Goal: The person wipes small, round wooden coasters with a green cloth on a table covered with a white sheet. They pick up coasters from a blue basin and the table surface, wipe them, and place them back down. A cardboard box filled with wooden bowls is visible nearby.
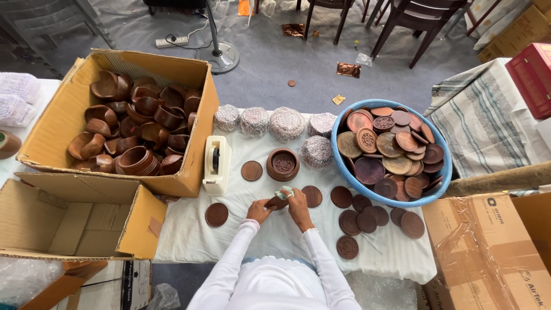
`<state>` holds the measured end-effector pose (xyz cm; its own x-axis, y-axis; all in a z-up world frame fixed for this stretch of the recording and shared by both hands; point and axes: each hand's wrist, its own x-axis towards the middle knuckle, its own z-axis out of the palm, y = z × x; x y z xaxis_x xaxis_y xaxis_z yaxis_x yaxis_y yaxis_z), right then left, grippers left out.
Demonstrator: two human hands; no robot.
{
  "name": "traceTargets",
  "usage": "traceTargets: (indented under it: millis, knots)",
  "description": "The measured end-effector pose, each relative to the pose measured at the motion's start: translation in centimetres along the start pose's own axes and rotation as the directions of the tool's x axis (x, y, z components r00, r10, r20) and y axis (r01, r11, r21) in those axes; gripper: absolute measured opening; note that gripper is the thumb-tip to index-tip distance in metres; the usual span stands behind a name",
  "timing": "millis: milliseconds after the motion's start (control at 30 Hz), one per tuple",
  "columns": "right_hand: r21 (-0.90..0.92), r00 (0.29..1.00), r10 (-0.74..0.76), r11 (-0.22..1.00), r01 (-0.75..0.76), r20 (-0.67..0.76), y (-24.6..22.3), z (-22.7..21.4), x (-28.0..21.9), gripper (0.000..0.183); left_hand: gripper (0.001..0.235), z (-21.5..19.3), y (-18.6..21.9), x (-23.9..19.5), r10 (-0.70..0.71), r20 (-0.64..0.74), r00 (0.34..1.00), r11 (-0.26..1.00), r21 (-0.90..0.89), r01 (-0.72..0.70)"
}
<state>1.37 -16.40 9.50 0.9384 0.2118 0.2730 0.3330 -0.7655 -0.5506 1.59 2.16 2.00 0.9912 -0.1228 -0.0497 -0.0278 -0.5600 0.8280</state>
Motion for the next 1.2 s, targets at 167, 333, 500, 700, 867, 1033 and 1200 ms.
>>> traceTargets:
  millis: [167,333,500,700,867,1033,1200]
  knots:
    - [-0.046,0.962,-0.266,0.964,0.263,-0.065,-3.5,-1.3,0.5,0.046,0.029,2.1,0.0,0.9,0.014,-0.045,0.999,1.000,0.015,-0.014]
    - [0.108,0.981,-0.190,0.975,0.194,-0.047,-1.4,0.8,0.0,0.041,0.032,-0.3,2.8,-0.7,-0.080,-0.021,0.997,0.994,-0.070,0.079]
    - [0.542,0.992,0.115,0.831,-0.121,0.045,3.0,4.2,-1.6,0.023,0.038,-0.8,2.7,-0.7,-0.072,-0.042,0.996,0.995,-0.078,0.069]
    - [0.547,0.969,0.241,0.806,-0.226,0.045,3.2,5.0,-1.8,0.026,0.038,-1.0,4.1,7.8,-0.058,-0.174,0.983,0.997,0.038,0.066]
    - [0.514,0.982,0.166,0.852,-0.095,-0.095,3.3,5.7,-2.2,0.027,0.071,-0.4,5.7,13.3,-0.202,0.087,0.975,0.965,0.186,0.184]
    - [0.494,0.979,0.145,0.868,-0.057,-0.142,3.8,5.6,-1.9,0.027,0.084,1.2,4.4,16.6,-0.213,0.075,0.974,0.888,0.430,0.161]
    - [0.483,0.985,0.142,0.873,-0.077,-0.100,2.4,4.8,-2.0,0.028,0.066,-0.7,7.2,16.6,-0.405,0.148,0.902,0.864,0.386,0.324]
